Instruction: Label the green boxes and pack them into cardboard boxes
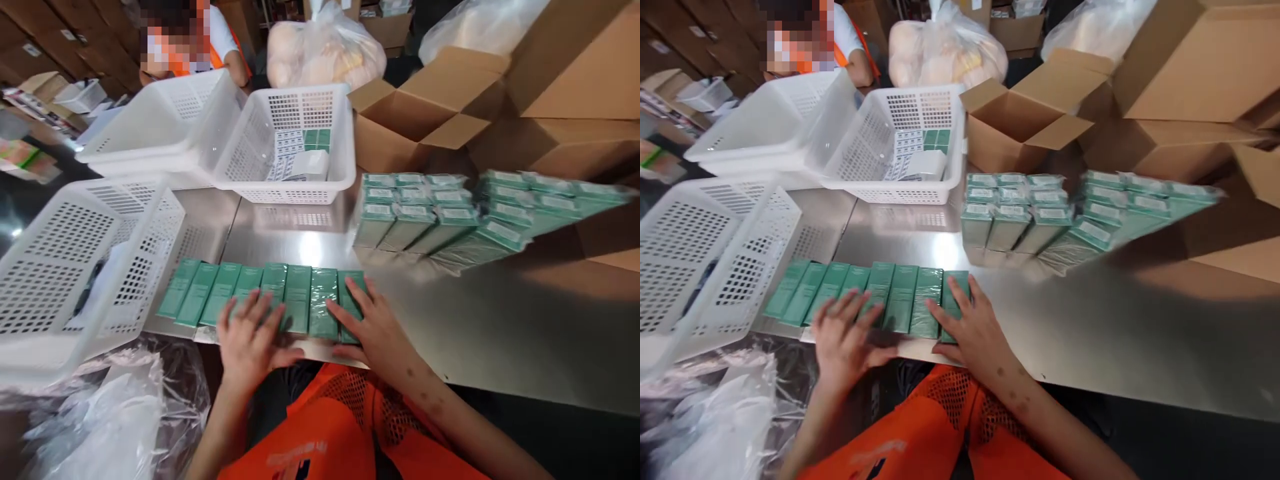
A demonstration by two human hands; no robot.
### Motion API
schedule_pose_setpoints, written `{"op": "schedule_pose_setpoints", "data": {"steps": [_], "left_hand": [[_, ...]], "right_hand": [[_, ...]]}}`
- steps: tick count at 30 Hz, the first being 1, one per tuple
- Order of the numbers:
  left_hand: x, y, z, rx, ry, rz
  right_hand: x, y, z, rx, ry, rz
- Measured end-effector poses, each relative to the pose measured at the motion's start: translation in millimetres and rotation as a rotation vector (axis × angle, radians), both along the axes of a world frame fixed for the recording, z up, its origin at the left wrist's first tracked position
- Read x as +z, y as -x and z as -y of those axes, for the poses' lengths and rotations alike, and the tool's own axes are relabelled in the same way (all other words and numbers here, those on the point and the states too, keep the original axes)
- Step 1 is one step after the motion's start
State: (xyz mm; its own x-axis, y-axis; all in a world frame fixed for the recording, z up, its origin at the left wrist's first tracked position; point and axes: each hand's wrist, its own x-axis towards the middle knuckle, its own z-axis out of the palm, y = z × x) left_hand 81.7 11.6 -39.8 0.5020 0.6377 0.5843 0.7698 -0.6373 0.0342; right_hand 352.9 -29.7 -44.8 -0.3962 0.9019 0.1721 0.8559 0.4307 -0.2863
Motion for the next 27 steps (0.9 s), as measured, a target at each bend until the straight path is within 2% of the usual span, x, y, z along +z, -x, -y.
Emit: {"op": "schedule_pose_setpoints", "data": {"steps": [1, 3, 6, 8, 11, 18, 23, 27], "left_hand": [[2.7, 21.0, -1.9, 0.094, -0.016, 0.001], [5.5, 58.9, -5.3, 0.235, 0.051, -0.073], [0.0, 89.0, -8.8, 0.294, 0.258, -0.261], [-7.7, 90.9, -10.5, 0.319, 0.314, -0.322], [-15.3, 83.1, -11.8, 0.366, 0.299, -0.317], [-11.3, 77.0, -14.5, 0.396, 0.316, -0.303], [-11.9, 77.9, -17.2, 0.382, 0.334, -0.329], [-11.9, 77.0, -19.1, 0.356, 0.349, -0.345]], "right_hand": [[-1.3, 2.9, -5.0, 0.001, -0.012, 0.017], [-3.4, 9.3, -11.8, 0.035, -0.047, 0.042], [-6.2, 19.0, -13.7, 0.087, -0.101, 0.062], [-8.3, 24.3, -11.2, 0.08, -0.125, 0.065], [-10.3, 30.0, -6.7, 0.067, -0.142, 0.081], [2.4, 53.6, -9.4, -0.109, -0.139, 0.083], [5.3, 78.8, -25.4, -0.011, -0.083, 0.106], [2.2, 83.7, -29.7, 0.014, -0.052, 0.142]]}}
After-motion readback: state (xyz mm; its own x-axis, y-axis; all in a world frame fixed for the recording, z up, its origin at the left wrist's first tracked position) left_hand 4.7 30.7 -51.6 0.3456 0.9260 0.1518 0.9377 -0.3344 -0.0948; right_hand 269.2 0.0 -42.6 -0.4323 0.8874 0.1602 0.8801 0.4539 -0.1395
